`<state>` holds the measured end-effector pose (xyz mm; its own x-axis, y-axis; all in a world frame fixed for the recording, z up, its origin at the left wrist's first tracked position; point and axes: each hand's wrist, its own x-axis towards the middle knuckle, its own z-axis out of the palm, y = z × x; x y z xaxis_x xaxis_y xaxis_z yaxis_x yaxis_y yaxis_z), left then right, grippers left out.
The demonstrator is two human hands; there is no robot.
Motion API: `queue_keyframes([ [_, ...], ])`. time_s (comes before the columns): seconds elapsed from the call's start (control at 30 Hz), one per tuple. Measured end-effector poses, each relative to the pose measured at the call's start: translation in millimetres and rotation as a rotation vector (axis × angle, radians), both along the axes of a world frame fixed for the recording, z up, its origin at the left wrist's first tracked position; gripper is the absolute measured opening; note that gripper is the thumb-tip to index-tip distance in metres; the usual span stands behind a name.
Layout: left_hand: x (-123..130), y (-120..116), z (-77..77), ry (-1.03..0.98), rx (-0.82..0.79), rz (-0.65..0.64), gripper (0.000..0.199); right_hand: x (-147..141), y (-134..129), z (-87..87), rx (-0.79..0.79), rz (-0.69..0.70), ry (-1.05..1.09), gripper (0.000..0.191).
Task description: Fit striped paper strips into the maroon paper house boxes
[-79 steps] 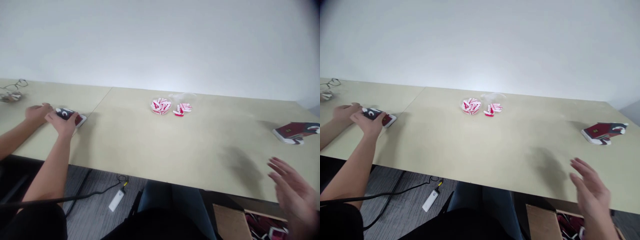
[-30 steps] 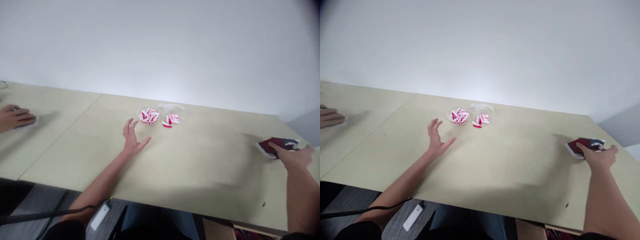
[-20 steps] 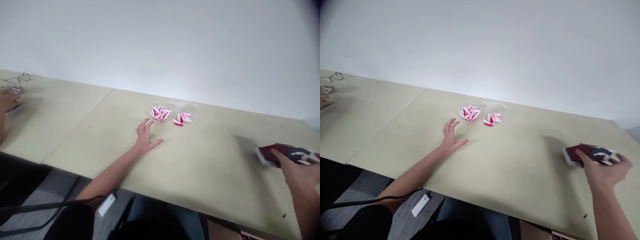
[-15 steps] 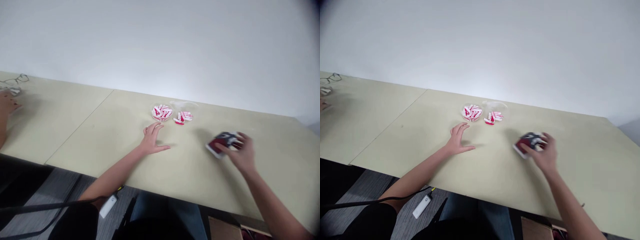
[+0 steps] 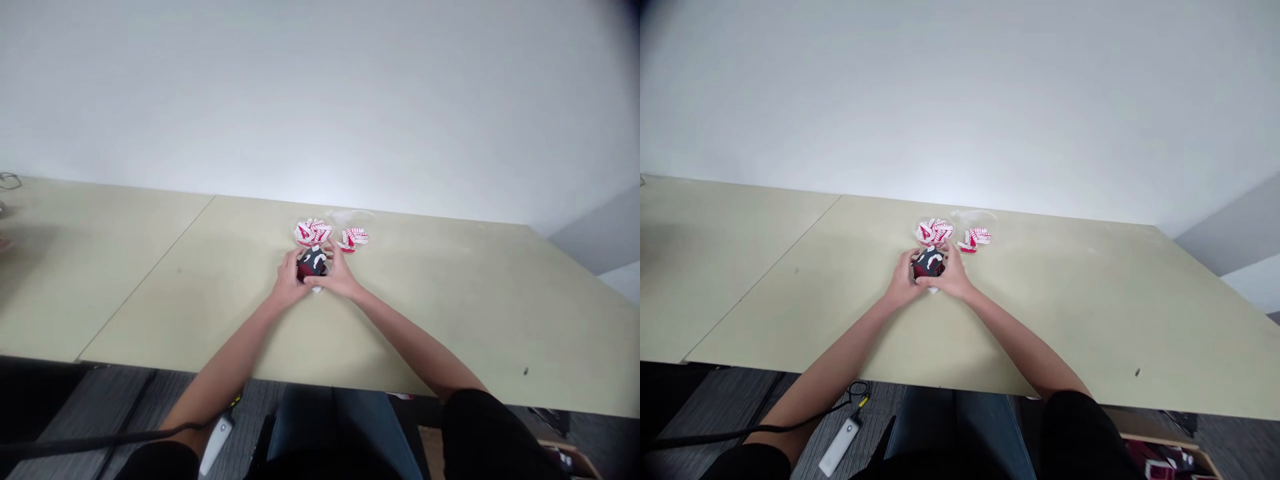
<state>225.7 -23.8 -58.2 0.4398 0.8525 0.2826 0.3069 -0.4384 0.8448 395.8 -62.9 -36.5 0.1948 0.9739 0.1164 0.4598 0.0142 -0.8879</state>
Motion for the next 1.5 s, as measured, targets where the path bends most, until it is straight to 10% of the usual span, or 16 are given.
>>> queue_keyframes([
  [0.3, 0, 9, 3.0, -0.054, -0.174, 0.129, 0.072, 84, 30, -0.7, -0.325, -0.103, -0.676, 0.027],
  [0.8, 1, 14, 6.1, -0.353, -0.459, 0.219, 0.072, 80, 46, -2.7, -0.478, -0.181, -0.780, 0.022],
  [1.03, 3, 10, 17.4, -0.471, -0.608, 0.197, 0.083, 71, 22, 11.9, -0.192, -0.179, -0.587, 0.029],
  [1.23, 4, 11, 14.6, -0.462, -0.658, 0.174, 0.086, 43, -7, 27.2, 0.083, 0.117, -0.098, 0.036],
  [1.5, 4, 9, 14.1, -0.452, -0.678, 0.087, 0.092, 39, -8, 14.9, 0.263, 0.251, -0.702, 0.028],
])
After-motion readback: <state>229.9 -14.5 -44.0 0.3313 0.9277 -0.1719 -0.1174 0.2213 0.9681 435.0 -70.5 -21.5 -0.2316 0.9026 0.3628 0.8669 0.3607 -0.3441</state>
